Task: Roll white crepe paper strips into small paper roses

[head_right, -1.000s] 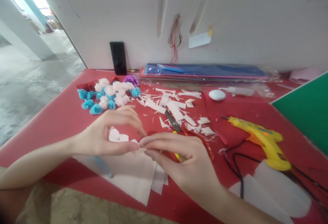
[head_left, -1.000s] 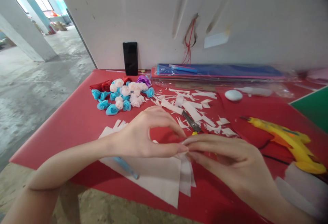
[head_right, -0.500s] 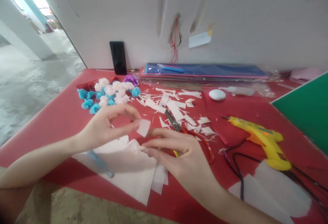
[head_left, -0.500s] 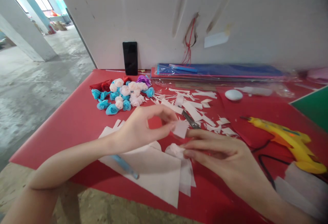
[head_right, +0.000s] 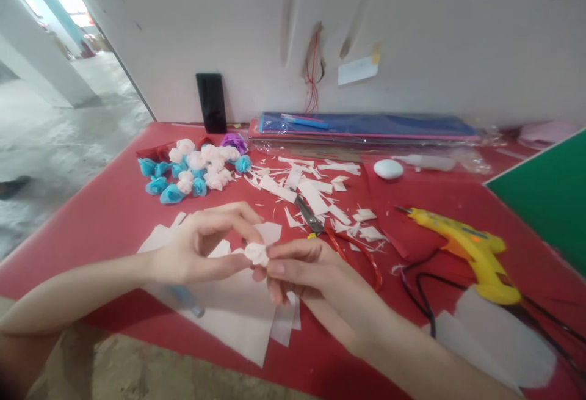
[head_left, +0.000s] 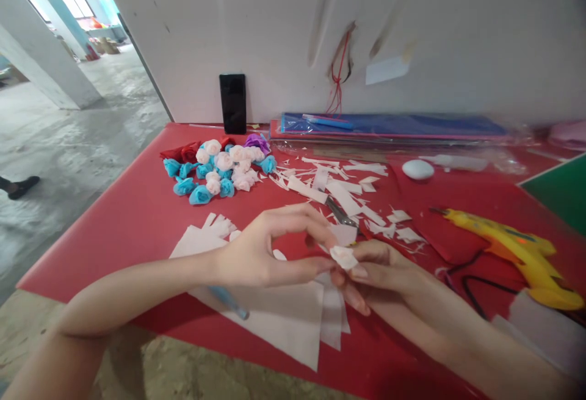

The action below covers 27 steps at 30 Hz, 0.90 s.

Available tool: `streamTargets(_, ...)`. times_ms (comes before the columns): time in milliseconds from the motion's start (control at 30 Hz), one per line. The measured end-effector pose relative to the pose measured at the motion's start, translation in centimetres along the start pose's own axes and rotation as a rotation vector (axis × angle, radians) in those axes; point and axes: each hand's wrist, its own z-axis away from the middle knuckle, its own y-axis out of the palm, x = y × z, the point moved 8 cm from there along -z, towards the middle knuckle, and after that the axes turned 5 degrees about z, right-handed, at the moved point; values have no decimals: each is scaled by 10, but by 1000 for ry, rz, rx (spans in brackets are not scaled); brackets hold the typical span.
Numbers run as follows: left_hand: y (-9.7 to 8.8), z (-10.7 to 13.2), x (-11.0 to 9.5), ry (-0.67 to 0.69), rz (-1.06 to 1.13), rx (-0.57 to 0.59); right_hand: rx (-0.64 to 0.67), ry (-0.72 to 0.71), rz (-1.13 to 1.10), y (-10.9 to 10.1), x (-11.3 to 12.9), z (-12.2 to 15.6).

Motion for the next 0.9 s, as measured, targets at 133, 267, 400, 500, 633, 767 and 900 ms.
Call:
streamTargets(133, 0, 1, 7, -17, 70, -35, 27, 22, -3, -1, -6, 0)
streamTargets(267, -2, 4, 12, -10, 86, -68, 40, 10, 25, 0, -8, -2)
streamTargets(400, -5, 5, 12, 4, 91, -108, 58, -39, 51, 4, -3, -2)
streamTargets(500, -8, 6, 13, 13, 91, -160, 28, -159, 109, 2, 6, 1)
streamTargets(633, -10, 8, 14, 29, 62, -232, -171, -422, 400, -5, 24, 12)
streamTargets(767, -8, 12, 16, 18, 61, -283, -369, -687, 743, 0, 43, 28)
streamTargets(900, -6, 16, 18, -12, 69, -315, -432, -743, 893, 4, 48, 34)
